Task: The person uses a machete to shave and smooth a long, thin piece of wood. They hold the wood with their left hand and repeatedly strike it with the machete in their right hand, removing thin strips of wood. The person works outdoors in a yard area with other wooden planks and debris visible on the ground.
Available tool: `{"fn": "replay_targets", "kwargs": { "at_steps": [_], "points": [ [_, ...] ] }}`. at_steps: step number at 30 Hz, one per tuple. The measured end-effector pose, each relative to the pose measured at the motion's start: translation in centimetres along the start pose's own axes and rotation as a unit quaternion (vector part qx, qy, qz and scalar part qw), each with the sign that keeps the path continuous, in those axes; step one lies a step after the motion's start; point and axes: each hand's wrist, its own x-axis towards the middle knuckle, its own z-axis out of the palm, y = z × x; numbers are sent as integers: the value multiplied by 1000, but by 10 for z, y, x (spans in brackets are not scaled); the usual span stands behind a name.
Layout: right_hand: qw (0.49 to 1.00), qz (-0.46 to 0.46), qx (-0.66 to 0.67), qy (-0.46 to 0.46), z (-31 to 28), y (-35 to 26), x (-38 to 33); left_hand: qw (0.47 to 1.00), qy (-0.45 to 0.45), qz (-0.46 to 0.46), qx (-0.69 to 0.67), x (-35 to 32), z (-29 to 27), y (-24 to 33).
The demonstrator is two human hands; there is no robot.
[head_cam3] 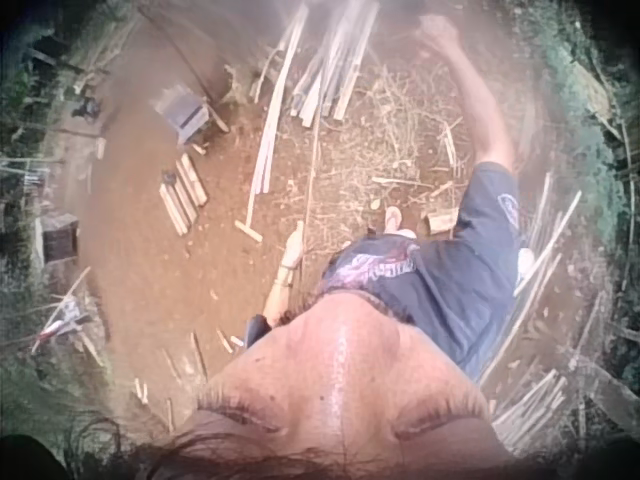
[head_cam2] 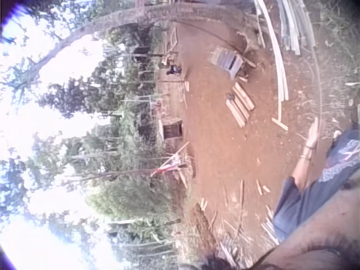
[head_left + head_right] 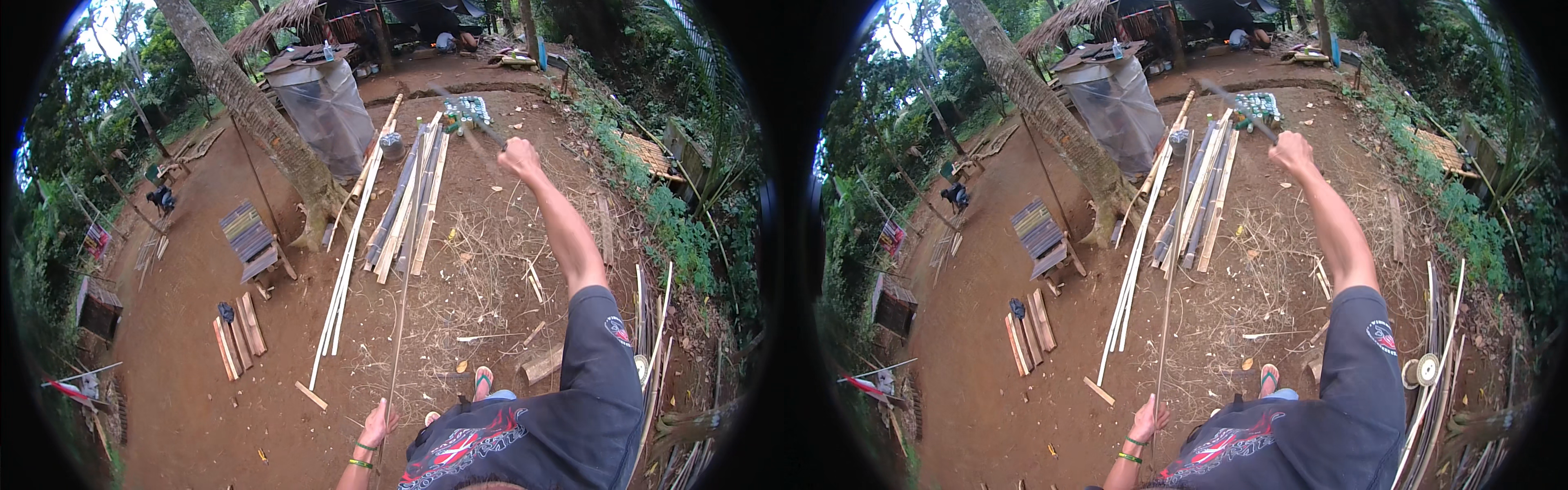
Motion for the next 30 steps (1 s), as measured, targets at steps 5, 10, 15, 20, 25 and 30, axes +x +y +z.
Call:
{"fn": "replay_targets", "kwargs": {
  "at_steps": [5, 10, 15, 20, 25, 30],
  "points": [
    [984, 92, 117, 103, 18, 78, 30, 984, 94, 42, 143, -3, -12, 4],
    [945, 149, 291, 13, 80, 92, -88, 950, 150, 122, 245, 25, -32, -10],
    [848, 290, 418, -151, 159, 99, -240, 932, 187, 191, 246, 23, -18, 15],
    [878, 262, 372, -149, 216, 116, -357, 926, 199, 222, 230, 21, -8, 36],
    [920, 164, 332, -126, 203, 81, -412, 921, 199, 201, 268, 11, -1, 53],
    [937, -3, 333, -106, 171, 25, -422, 929, 189, 186, 257, 10, -5, 52]
  ]
}}
